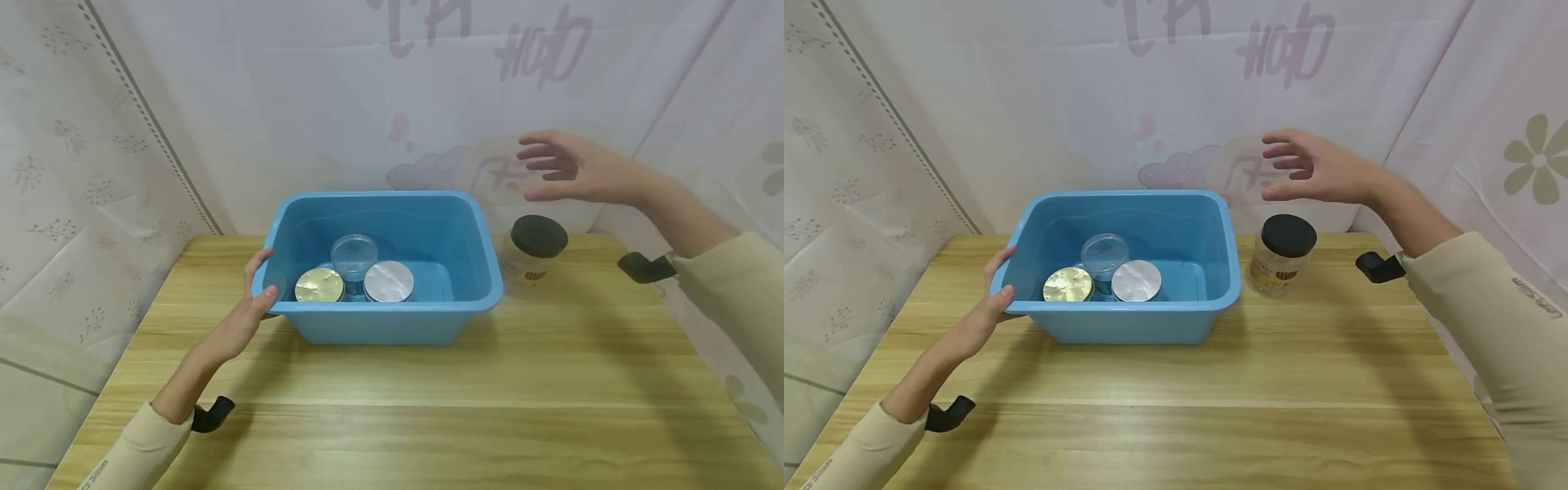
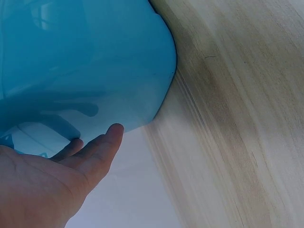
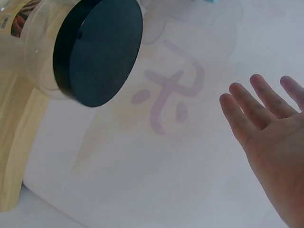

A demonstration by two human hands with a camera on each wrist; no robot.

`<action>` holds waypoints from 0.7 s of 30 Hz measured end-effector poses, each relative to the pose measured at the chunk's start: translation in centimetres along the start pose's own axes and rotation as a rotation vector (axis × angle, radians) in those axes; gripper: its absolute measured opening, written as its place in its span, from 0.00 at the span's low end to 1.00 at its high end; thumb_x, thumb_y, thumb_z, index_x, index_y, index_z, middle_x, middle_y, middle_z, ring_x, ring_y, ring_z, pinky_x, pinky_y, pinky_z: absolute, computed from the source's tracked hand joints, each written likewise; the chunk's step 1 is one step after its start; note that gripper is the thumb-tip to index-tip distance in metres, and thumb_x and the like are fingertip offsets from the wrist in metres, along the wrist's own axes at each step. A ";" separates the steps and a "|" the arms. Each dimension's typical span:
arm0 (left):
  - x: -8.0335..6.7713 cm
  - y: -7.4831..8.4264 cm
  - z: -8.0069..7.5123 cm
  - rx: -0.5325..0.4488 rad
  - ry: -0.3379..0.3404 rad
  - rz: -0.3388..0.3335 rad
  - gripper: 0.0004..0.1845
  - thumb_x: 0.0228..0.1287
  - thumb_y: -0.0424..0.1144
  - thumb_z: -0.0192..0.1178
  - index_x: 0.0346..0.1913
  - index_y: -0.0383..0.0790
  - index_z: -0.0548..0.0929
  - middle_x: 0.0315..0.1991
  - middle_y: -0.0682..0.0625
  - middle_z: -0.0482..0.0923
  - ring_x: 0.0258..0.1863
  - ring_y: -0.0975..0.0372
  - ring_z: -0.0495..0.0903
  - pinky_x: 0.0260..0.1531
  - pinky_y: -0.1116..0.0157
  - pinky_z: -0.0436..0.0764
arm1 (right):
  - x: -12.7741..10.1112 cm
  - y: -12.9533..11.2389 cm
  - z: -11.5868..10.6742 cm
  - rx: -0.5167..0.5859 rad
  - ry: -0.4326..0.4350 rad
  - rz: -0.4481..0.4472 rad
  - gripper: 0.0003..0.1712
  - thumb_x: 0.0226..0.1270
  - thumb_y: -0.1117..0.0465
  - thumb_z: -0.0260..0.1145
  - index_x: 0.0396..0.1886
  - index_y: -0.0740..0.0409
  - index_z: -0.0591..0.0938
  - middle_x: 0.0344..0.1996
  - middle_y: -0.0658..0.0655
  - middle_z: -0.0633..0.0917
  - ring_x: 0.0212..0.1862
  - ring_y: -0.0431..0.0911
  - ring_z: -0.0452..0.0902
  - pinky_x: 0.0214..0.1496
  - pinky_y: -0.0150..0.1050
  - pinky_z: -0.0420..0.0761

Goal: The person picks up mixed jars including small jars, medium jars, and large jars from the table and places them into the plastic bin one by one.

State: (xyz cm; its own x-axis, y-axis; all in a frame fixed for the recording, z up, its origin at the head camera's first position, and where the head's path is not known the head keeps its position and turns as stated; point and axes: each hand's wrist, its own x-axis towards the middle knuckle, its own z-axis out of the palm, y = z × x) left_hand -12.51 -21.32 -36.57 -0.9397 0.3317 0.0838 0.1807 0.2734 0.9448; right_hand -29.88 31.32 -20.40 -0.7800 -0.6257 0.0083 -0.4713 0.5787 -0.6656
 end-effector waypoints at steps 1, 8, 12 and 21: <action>0.0 0.0 0.0 -0.001 -0.002 0.002 0.35 0.79 0.49 0.37 0.78 0.60 0.31 0.77 0.36 0.30 0.69 0.31 0.53 0.55 0.28 0.63 | -0.2 0.1 -0.1 0.001 0.004 0.000 0.50 0.66 0.65 0.73 0.81 0.50 0.55 0.75 0.64 0.63 0.73 0.65 0.58 0.60 0.25 0.69; 0.0 -0.1 0.0 -0.002 -0.002 0.011 0.35 0.79 0.49 0.37 0.78 0.60 0.31 0.77 0.36 0.30 0.69 0.30 0.53 0.55 0.27 0.63 | -1.6 1.4 -0.9 0.017 0.027 0.026 0.51 0.66 0.68 0.72 0.82 0.49 0.54 0.76 0.67 0.60 0.73 0.66 0.55 0.61 0.26 0.68; 0.0 -0.2 -0.1 0.002 0.001 0.006 0.35 0.79 0.51 0.36 0.78 0.61 0.31 0.77 0.37 0.29 0.69 0.30 0.53 0.54 0.27 0.63 | -2.5 2.1 -1.3 0.020 0.033 0.049 0.50 0.67 0.68 0.71 0.82 0.49 0.54 0.76 0.67 0.60 0.73 0.66 0.56 0.62 0.26 0.68; 0.1 -0.4 -0.1 0.001 -0.001 0.015 0.35 0.79 0.51 0.36 0.78 0.62 0.31 0.77 0.37 0.29 0.69 0.30 0.53 0.54 0.27 0.63 | -4.5 4.0 -2.2 0.016 0.039 0.087 0.49 0.70 0.68 0.69 0.82 0.45 0.52 0.77 0.65 0.57 0.75 0.58 0.57 0.62 0.25 0.67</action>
State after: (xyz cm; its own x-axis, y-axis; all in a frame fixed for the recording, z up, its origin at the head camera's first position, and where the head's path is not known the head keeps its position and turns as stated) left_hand -12.71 -21.52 -36.89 -0.9365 0.3369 0.0972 0.1948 0.2696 0.9431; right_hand -29.15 37.62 -21.47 -0.8335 -0.5521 -0.0211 -0.3947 0.6216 -0.6766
